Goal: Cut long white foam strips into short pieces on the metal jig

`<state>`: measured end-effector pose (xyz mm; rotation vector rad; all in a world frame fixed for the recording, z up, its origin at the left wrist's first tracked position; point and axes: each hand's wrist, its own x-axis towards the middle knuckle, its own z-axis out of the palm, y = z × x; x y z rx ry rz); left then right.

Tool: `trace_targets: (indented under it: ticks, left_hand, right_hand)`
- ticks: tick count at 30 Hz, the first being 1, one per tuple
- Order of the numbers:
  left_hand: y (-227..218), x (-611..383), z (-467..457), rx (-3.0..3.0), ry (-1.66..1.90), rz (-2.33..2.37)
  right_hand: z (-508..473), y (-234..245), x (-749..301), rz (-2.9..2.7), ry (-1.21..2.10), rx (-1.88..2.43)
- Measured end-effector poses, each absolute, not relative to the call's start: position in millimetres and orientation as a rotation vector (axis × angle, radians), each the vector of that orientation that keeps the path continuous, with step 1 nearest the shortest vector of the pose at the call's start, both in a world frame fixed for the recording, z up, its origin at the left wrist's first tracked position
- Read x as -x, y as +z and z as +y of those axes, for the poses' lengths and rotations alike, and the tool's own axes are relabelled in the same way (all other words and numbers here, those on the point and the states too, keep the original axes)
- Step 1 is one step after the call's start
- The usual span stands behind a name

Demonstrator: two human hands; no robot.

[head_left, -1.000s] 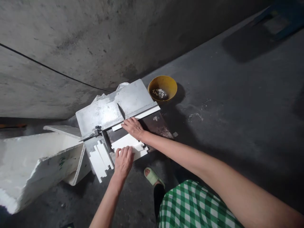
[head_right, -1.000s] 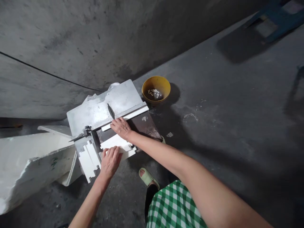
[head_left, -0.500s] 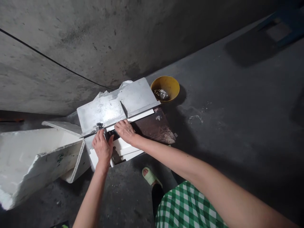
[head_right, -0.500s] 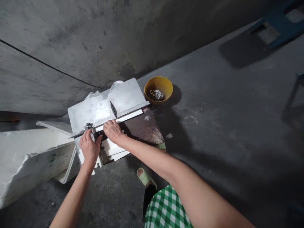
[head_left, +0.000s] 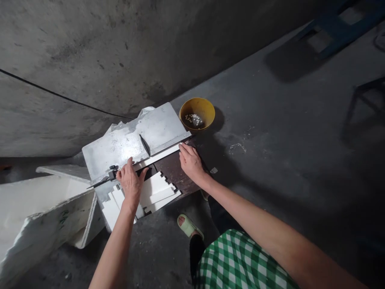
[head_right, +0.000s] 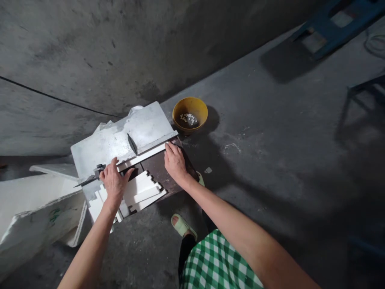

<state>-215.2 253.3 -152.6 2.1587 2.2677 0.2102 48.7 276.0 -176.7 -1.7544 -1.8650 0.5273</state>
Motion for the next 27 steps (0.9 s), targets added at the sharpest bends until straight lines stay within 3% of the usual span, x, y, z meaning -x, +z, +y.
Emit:
trace_targets:
  ticks: [6, 11, 27]
  left_hand:
    - [-156.1, 202.4, 262.8, -2.136, 0.250, 2.289]
    - [-154.0, 203.5, 261.2, -2.158, 0.206, 2.297]
    - [-154.9, 205.8, 296.1, -2.234, 0.132, 2.329]
  right_hand:
    - [286.7, -155.9, -57.7, -2.138, 0.420, 1.640]
    - [298.5, -173.3, -47.4, -2.281, 0.409, 1.372]
    - [336.2, -185.6, -32.7, -2.240, 0.271, 1.428]
